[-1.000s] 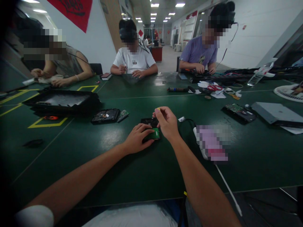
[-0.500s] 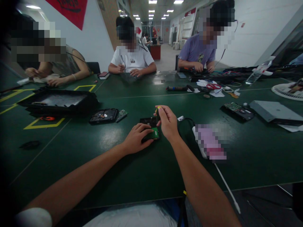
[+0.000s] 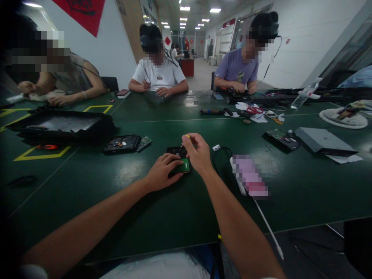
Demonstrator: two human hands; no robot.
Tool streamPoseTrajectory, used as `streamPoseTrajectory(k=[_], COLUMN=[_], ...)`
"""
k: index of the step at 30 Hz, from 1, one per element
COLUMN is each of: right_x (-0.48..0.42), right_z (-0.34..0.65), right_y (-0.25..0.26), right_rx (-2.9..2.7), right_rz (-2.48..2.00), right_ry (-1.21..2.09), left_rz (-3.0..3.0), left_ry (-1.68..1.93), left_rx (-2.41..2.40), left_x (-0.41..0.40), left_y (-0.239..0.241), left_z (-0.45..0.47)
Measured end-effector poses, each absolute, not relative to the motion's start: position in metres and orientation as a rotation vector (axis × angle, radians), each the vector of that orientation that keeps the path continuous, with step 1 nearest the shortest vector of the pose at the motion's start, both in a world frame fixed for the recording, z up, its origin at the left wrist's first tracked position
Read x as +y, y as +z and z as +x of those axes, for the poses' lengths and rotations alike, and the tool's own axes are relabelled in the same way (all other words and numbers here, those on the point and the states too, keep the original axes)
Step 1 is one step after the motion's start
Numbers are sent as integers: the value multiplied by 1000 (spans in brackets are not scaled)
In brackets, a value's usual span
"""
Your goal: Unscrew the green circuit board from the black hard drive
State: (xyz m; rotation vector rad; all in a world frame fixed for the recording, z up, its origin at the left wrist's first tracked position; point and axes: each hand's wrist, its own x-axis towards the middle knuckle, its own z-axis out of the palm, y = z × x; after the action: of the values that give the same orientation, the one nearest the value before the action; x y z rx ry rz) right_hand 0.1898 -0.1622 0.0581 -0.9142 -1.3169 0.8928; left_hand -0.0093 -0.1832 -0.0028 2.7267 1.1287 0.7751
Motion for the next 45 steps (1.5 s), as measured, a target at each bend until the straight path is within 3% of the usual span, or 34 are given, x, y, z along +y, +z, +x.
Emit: streamPoseTrajectory(k=[45], right_x=[-159], right_z=[194], right_y=[55], right_rx=[-1342], right_rz=[-884], right_ry=[910], left_rz=[2617], left_ry=[847], left_rx=[1057], left_x=[-181], left_y=[-2], left_z=[-13])
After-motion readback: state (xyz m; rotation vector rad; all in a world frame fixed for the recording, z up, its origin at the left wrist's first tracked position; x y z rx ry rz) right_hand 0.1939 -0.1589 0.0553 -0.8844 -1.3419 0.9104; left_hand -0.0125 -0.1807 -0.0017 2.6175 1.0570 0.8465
